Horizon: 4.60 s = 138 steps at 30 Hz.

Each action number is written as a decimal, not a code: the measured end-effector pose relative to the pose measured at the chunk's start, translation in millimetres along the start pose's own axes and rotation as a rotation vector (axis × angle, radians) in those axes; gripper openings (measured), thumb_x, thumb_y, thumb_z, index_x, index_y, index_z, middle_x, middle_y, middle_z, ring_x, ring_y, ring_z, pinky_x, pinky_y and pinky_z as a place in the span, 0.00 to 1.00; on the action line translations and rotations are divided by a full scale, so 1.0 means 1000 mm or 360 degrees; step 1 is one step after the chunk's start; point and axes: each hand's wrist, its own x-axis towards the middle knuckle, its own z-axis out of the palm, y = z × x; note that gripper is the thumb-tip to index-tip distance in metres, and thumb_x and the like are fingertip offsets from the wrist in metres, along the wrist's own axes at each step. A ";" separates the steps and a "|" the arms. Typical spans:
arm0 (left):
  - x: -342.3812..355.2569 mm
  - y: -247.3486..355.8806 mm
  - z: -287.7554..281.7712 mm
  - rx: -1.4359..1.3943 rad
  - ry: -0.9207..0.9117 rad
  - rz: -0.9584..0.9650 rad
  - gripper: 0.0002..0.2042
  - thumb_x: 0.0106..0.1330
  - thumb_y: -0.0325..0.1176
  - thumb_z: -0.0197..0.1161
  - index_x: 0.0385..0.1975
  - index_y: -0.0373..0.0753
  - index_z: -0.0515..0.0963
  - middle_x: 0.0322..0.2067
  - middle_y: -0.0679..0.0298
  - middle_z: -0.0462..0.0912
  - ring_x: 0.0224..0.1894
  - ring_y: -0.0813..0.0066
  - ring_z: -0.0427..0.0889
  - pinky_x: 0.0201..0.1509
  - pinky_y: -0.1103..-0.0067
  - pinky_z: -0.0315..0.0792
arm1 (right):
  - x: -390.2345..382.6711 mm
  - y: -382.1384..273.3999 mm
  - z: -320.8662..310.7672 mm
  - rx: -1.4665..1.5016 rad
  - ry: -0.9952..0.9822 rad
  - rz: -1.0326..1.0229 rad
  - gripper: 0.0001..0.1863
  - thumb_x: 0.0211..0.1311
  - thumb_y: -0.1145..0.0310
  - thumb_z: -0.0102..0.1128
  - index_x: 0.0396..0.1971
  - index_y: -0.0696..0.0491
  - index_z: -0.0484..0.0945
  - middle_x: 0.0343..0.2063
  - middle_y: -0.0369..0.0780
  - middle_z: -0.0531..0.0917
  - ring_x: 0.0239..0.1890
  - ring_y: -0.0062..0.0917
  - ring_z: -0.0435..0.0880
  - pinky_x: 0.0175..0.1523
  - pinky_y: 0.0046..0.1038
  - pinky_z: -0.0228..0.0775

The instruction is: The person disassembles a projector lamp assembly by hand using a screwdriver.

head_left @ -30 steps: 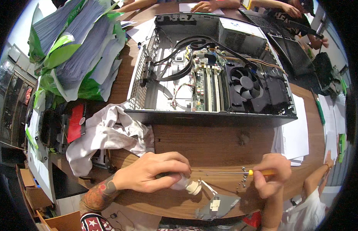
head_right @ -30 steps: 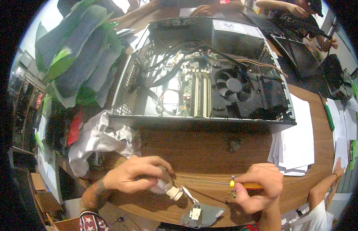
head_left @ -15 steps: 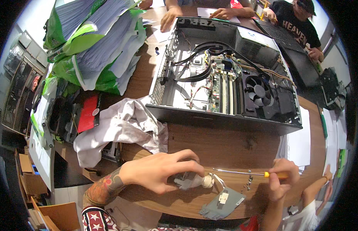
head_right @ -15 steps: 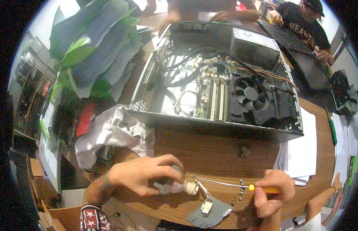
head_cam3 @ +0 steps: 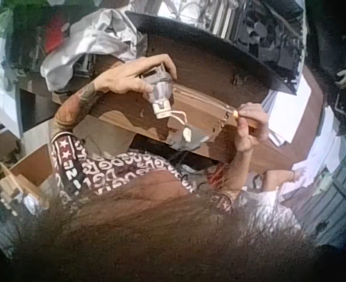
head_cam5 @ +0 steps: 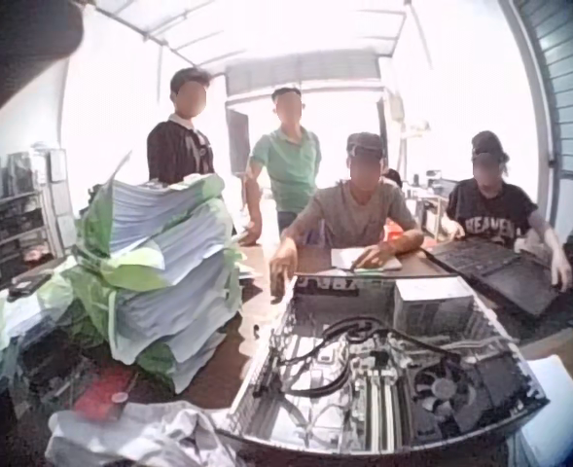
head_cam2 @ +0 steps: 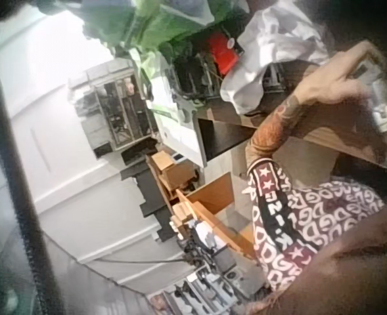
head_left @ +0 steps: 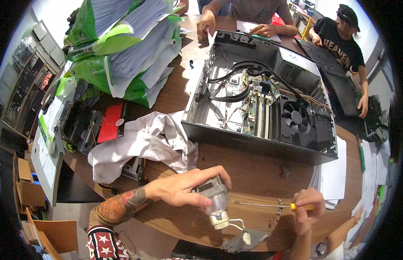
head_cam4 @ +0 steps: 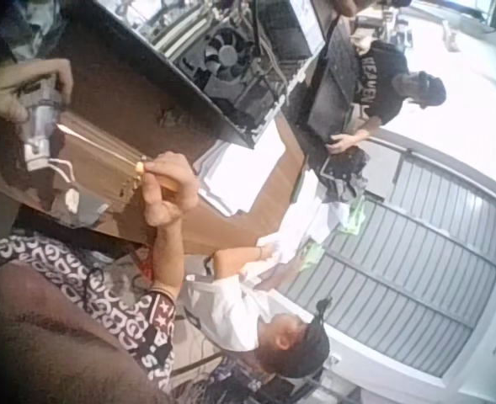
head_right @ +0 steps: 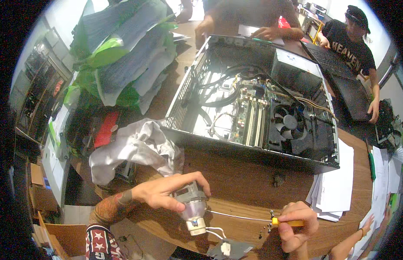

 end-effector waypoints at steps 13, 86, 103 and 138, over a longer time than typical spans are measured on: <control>0.002 0.008 0.000 -0.0110 -0.0024 -0.0003 0.33 0.54 0.57 0.59 0.49 0.33 0.68 0.42 0.56 0.77 0.45 0.67 0.77 0.48 0.73 0.69 | 0.005 -0.002 0.005 -0.0187 -0.0097 0.0016 0.09 0.49 0.75 0.62 0.32 0.58 0.75 0.25 0.43 0.74 0.22 0.21 0.69 0.26 0.20 0.60; 0.001 0.007 0.004 -0.0017 -0.0024 -0.0032 0.26 0.58 0.51 0.57 0.45 0.33 0.69 0.35 0.57 0.79 0.38 0.68 0.79 0.41 0.74 0.70 | 0.002 -0.002 0.009 -0.0430 -0.0015 -0.0067 0.09 0.49 0.74 0.63 0.32 0.57 0.77 0.22 0.43 0.77 0.22 0.24 0.73 0.27 0.22 0.64; 0.002 0.003 0.011 0.0006 0.0233 -0.0117 0.25 0.58 0.49 0.57 0.46 0.33 0.68 0.37 0.55 0.78 0.42 0.66 0.78 0.46 0.73 0.70 | -0.003 -0.003 0.009 -0.0464 0.0086 -0.0079 0.09 0.56 0.70 0.64 0.32 0.60 0.77 0.21 0.42 0.78 0.21 0.24 0.74 0.25 0.22 0.65; 0.003 0.009 0.016 0.0216 0.0334 0.0058 0.19 0.61 0.43 0.59 0.42 0.35 0.67 0.27 0.54 0.81 0.30 0.60 0.83 0.33 0.72 0.73 | 0.002 0.000 0.012 -0.0396 -0.0009 -0.0203 0.10 0.57 0.71 0.64 0.32 0.61 0.77 0.20 0.42 0.78 0.17 0.22 0.74 0.21 0.21 0.65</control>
